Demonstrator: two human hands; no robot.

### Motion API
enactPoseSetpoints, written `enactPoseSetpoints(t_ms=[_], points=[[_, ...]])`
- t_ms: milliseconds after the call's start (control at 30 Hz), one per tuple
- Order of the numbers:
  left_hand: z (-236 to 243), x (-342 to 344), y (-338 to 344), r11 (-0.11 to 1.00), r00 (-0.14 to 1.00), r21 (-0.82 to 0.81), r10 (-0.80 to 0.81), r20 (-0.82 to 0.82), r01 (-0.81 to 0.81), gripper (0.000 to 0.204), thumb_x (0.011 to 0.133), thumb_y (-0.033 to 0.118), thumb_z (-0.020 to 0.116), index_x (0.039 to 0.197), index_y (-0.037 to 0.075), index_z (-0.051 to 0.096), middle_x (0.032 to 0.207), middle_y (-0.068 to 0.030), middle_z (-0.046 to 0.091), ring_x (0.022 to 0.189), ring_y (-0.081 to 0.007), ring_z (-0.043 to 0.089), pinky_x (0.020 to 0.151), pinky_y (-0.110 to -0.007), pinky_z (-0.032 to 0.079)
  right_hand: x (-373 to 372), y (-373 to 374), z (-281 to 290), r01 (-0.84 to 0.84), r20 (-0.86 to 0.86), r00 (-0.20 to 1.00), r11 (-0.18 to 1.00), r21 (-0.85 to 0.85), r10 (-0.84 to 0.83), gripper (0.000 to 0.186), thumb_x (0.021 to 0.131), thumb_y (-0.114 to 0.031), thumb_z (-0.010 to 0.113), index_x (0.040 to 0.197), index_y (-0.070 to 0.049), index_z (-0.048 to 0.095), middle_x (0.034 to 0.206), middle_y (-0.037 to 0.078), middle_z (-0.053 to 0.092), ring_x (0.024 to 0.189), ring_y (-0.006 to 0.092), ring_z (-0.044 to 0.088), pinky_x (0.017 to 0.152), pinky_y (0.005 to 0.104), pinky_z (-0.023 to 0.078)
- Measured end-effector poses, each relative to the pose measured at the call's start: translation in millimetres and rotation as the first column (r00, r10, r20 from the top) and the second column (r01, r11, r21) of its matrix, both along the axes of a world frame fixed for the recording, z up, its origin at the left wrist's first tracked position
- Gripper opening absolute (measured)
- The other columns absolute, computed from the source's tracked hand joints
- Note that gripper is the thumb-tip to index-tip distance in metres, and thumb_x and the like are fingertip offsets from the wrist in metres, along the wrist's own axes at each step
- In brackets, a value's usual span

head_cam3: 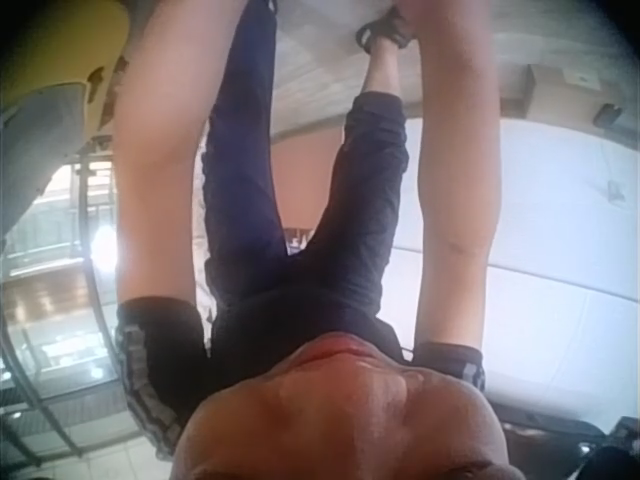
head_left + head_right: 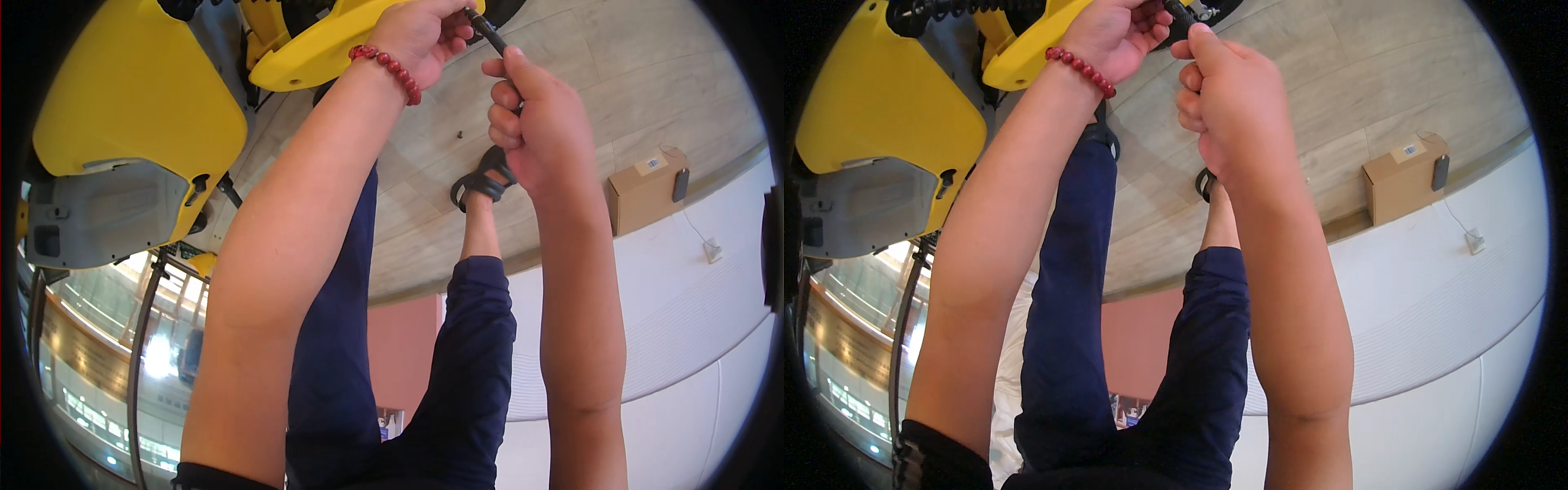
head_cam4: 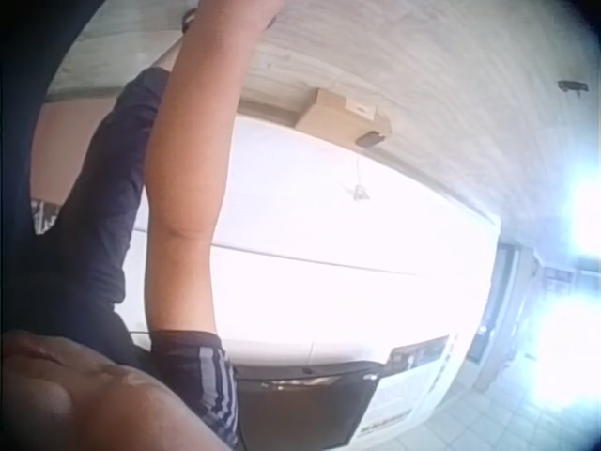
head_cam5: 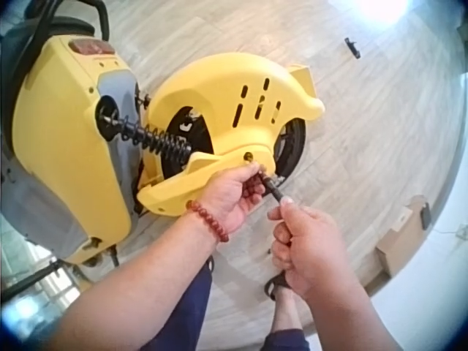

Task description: Installing a yellow fairing onto a scooter using a screwdriver.

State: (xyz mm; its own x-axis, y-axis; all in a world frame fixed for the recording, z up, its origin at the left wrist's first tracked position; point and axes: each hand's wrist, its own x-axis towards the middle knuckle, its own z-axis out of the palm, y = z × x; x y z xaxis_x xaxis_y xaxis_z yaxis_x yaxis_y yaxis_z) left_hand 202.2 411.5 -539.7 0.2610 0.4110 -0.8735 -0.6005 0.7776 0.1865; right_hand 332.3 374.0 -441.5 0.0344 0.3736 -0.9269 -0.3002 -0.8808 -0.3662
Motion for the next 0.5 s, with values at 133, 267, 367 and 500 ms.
enactPoseSetpoints(t_ms=[133, 267, 367, 500], points=[[0, 6, -1, 1.000, 0.993, 0.019, -0.011, -0.113, 0.014, 0.010, 0.092, 0.012, 0.058, 0.084, 0.007, 0.061, 0.070, -0.0010, 0.058, 0.058, -0.0098, 0.051, 0.051, -0.022, 0.042, -1, 4, 2, 0.182, -0.094, 0.976, 0.974, -0.135, -0.196, 0.029, 0.094, -0.024, 0.053, 0.095, 0.004, 0.058, 0.063, 0.002, 0.050, 0.052, 0.0131, 0.047, 0.047, 0.0258, 0.037], [-4, 8, -2, 1.000, 0.987, 0.008, -0.027, -0.157, 0.029, 0.011, 0.092, 0.011, 0.059, 0.082, 0.006, 0.060, 0.068, -0.0009, 0.056, 0.056, -0.0102, 0.050, 0.049, -0.022, 0.041, -15, 10, 9, -0.225, 0.353, 0.907, 0.973, -0.061, 0.231, 0.032, 0.092, -0.024, 0.054, 0.107, 0.003, 0.060, 0.072, 0.010, 0.061, 0.065, 0.0146, 0.060, 0.055, 0.0265, 0.044], [-3, 13, -1, 1.000, 0.986, -0.001, -0.002, -0.167, 0.002, 0.013, 0.092, 0.012, 0.059, 0.081, 0.006, 0.060, 0.067, -0.0007, 0.056, 0.056, -0.0102, 0.050, 0.048, -0.022, 0.040, -8, 4, -1, -0.664, 0.598, 0.601, 0.748, 0.003, 0.531, 0.037, 0.090, -0.024, 0.055, 0.116, 0.001, 0.059, 0.077, 0.015, 0.065, 0.074, 0.0129, 0.064, 0.056, 0.0269, 0.046], [-3, 11, -4, 0.999, 0.990, 0.022, -0.034, -0.139, 0.037, 0.012, 0.093, 0.013, 0.059, 0.082, 0.008, 0.061, 0.068, 0.0005, 0.056, 0.056, -0.0098, 0.050, 0.049, -0.022, 0.039, 0, 5, -15, -0.576, 0.556, 0.687, 0.817, 0.022, 0.468, 0.032, 0.091, -0.019, 0.054, 0.114, 0.003, 0.058, 0.073, 0.011, 0.060, 0.065, 0.0142, 0.059, 0.053, 0.0265, 0.044]])
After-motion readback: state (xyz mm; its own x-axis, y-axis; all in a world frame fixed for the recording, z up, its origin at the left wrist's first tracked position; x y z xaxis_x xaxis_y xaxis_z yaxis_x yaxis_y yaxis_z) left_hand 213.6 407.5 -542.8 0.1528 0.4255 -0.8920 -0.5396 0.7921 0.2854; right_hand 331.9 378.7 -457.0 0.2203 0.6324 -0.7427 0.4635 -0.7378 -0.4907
